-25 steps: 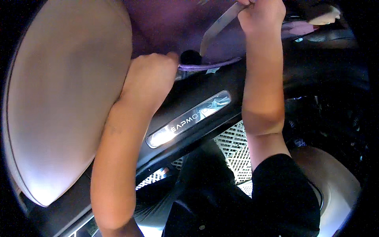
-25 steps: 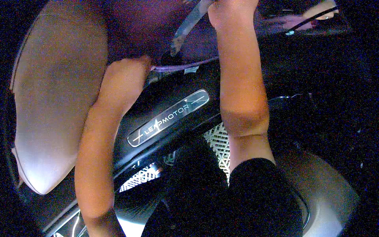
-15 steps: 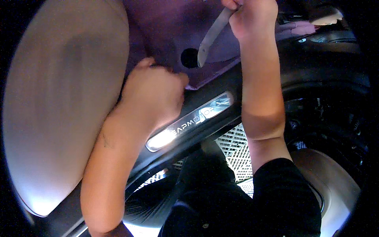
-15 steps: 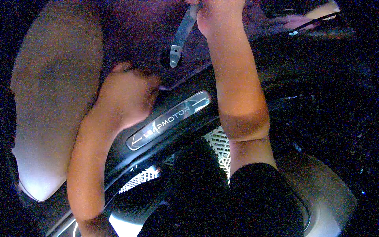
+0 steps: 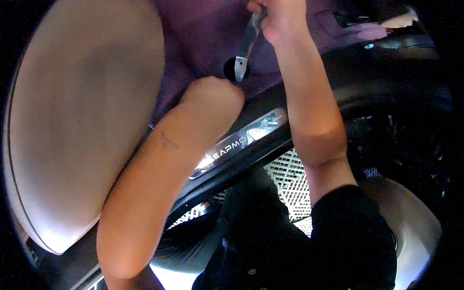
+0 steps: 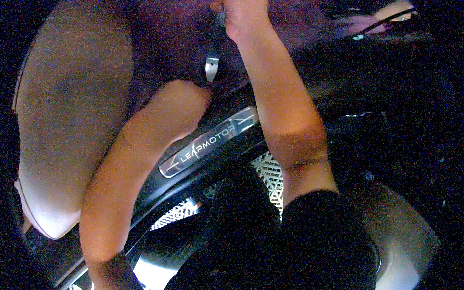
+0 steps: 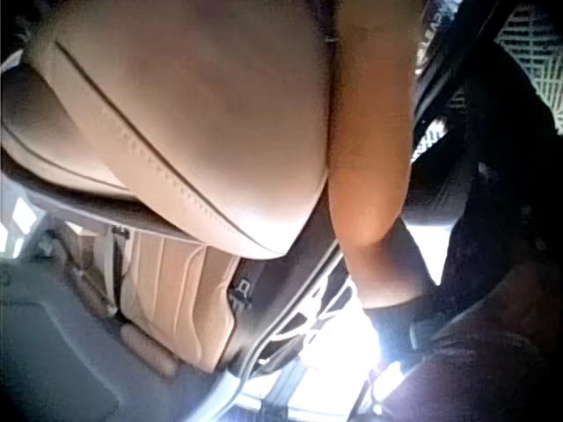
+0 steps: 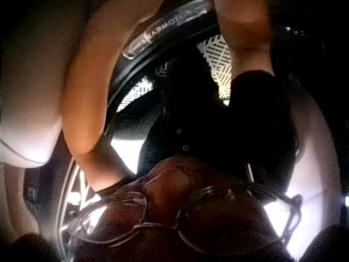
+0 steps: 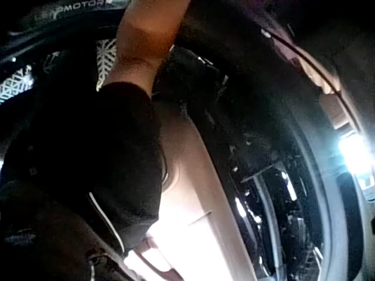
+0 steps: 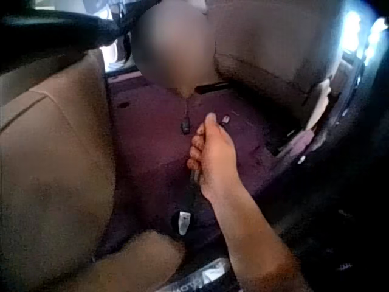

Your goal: The person uses a pry tool to remove and reattach interior trim panels from the rear door pillar and seat area of a car, then manipulates the carpet and seat cushions by hand.

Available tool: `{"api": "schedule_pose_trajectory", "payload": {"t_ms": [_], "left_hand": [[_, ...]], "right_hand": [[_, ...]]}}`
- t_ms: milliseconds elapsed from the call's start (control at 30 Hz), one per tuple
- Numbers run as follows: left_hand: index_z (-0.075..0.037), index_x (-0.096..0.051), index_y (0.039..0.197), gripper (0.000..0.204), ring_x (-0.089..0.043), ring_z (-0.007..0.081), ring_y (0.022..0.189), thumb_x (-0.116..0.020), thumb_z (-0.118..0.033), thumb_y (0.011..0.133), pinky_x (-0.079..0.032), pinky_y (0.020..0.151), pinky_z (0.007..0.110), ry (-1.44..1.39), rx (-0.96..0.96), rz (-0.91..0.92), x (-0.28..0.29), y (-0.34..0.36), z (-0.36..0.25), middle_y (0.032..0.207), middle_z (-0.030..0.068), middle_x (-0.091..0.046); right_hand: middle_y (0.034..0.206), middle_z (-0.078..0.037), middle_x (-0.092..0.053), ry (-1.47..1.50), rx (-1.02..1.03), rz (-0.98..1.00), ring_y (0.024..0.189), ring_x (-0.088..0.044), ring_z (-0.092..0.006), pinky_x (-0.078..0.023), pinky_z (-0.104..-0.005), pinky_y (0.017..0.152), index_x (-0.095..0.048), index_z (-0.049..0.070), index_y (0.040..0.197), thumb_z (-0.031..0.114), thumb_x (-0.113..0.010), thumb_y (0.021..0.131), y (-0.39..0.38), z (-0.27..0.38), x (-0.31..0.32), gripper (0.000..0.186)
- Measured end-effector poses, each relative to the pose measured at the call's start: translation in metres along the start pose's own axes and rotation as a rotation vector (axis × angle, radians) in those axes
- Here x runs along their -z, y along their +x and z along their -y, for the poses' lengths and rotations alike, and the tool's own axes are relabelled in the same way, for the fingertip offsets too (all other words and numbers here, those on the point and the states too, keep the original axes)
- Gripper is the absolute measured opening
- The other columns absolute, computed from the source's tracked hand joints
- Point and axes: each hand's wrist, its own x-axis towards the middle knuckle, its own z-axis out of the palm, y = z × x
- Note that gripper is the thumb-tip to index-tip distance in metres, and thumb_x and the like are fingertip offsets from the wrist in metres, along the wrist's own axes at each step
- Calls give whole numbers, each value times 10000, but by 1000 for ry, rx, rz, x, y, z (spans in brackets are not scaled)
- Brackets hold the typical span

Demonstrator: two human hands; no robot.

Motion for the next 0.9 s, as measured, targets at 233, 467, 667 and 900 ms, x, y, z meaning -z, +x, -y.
{"api": "schedule_pose_trajectory", "payload": {"t_ms": [233,467,667,900], "left_hand": [[85,-560,1395,731,-486,395,1409,-471,-532,1012,-218,1280,484,-124,4,-174,-22,-27,-6,1451,290,-558],[54,-599,1361,644,-523,346,1387,-453,-479,1032,-277,1252,484,-26,-10,-203,-26,-27,-1,1434,218,-604],[23,-619,1345,562,-539,332,1374,-500,-414,1011,-322,1228,483,-45,-61,-255,-30,-29,4,1405,213,-625],[11,-636,1327,577,-515,340,1398,-513,-445,996,-307,1235,493,-38,-69,-276,-32,-30,4,1422,214,-613]], "right_hand": [[693,48,-441,42,-94,77,543,-379,-88,-352,-256,515,-520,180,910,450,-482,1104,-1,9,16,335],[695,39,-479,-5,-205,148,546,-401,-86,-364,-259,533,-520,186,902,461,-487,1099,-19,6,-4,339],[674,57,-456,-59,-249,203,539,-392,-77,-337,-254,514,-488,199,882,470,-481,1098,-22,1,-5,348],[671,71,-422,-106,-236,241,538,-363,-57,-294,-230,482,-479,204,892,484,-477,1097,-31,-8,-16,347]]}}
